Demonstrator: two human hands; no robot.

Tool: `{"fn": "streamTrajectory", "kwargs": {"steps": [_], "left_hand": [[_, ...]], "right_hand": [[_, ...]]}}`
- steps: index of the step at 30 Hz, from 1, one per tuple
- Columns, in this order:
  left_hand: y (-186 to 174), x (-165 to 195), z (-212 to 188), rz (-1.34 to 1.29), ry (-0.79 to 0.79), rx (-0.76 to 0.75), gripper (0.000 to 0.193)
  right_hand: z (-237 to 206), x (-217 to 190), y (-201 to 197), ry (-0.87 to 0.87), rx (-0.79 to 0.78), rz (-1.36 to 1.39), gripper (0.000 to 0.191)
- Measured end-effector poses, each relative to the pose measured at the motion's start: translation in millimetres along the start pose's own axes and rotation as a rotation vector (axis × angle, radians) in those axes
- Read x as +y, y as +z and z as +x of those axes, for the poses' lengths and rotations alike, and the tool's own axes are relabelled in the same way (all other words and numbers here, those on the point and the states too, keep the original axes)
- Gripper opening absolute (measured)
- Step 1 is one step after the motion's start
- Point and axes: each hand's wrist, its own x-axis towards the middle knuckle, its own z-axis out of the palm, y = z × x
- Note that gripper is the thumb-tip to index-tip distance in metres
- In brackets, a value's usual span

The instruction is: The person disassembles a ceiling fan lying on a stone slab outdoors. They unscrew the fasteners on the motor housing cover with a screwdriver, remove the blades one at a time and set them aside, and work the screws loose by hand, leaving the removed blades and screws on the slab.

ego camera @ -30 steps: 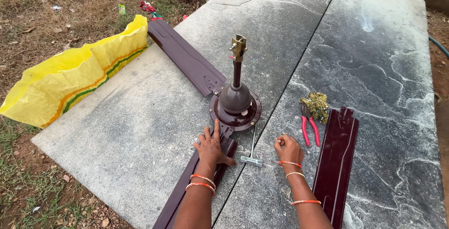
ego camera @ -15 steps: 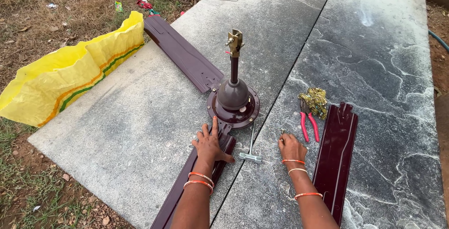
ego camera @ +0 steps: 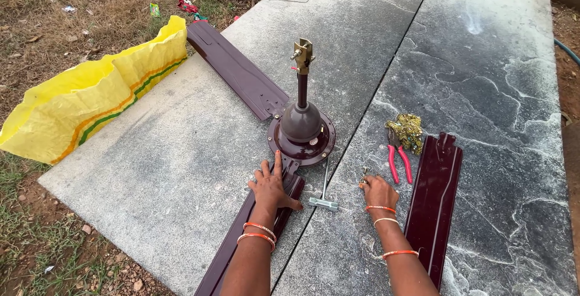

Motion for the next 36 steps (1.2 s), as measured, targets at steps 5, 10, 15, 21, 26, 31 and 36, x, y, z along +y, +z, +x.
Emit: {"fn": "streamTrajectory", "kwargs": {"steps": [5,10,15,21,26,31,36], "left_hand": [[-1,2,2,0.018,0.009,0.036,0.172],[1,4,4,0.025,0.012,0.053,0.174],[2,2,5,0.041,0.011,0.064,0.177],[5,1,1,0.053,0.007,0.067,0.175],[7,2,-6,0.065,0.021,0.068,0.175],[2,13,-15,0.092,0.015,0.067,0.176],[-14,31,-22,0.013,-0.040,0.030,0.180]], "right_hand": [[0,2,0,-0.004,0.007,0.011,0.025],[-1,6,-3,-0.008,-0.012,0.006,0.024],[-3,8,-4,-0.017,0.005,0.036,0.022],[-2,10,-4,-0.012,-0.031,0.006,0.021],[-10,4,-10,-0.120,0.143,0.195,0.024],[-22,-29,-12,-0.248,-0.048,0.451,0.022],[-32,-61,0,-0.394,-0.562,0.638,0.029]]}}
